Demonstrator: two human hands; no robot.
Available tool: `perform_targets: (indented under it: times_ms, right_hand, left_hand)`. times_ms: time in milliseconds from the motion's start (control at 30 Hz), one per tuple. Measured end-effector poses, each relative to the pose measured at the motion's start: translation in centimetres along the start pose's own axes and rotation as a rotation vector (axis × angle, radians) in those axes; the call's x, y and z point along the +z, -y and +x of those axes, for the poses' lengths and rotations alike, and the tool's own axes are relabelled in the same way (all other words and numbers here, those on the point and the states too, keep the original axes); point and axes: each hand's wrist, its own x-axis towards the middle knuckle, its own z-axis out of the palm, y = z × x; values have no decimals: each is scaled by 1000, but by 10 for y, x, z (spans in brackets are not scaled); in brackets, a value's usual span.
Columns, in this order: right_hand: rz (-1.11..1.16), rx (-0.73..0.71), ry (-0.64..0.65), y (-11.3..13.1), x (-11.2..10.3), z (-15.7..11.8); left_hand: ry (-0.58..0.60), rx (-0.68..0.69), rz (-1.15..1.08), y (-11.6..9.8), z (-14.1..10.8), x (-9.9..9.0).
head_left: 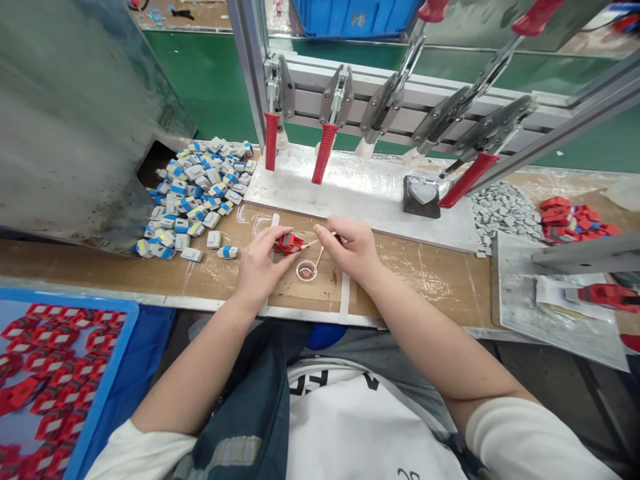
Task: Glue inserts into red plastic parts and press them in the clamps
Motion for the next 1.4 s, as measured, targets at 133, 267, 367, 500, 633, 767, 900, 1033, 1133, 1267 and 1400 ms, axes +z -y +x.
perform_targets:
  times_ms: [133, 267, 367, 500, 633, 767, 900, 1033, 1133, 1267, 1400]
  right_hand:
    - [-114, -164, 337, 1, -7, -10]
    - [-359, -250, 406, 8, -17, -8]
    - [-424, -226, 319, 23, -14, 14]
    - [-350, -179, 504, 47, 36, 65]
    - [-456, -163, 806, 63, 105, 103]
    - [-389, -139, 860, 62, 120, 114]
    - [4, -101, 617, 40, 72, 105]
    - [323, -96, 241, 12, 12, 70]
    - [299, -167, 12, -2, -15, 39]
    - [118, -264, -203, -14, -27, 17]
    - [5, -356, -302, -23, -34, 17]
  left_hand:
    - [-260, -140, -145, -4, -15, -27]
    - [-581, -168, -213, 4, -40, -71]
    - [-728, -213, -252, 15, -58, -93]
    - [-733, -282, -302, 25, -73, -97]
    - [-667, -299, -348, 25, -79, -92]
    - [-542, -281, -367, 27, -79, -93]
    - [-407, -213, -444, 21, -61, -92]
    - [-153, -218, -614, 5, -17, -76]
    - [71, -250, -606, -12, 25, -50]
    - [200, -226, -491, -28, 73, -8]
    - [265, -355, -550, -29, 94, 19]
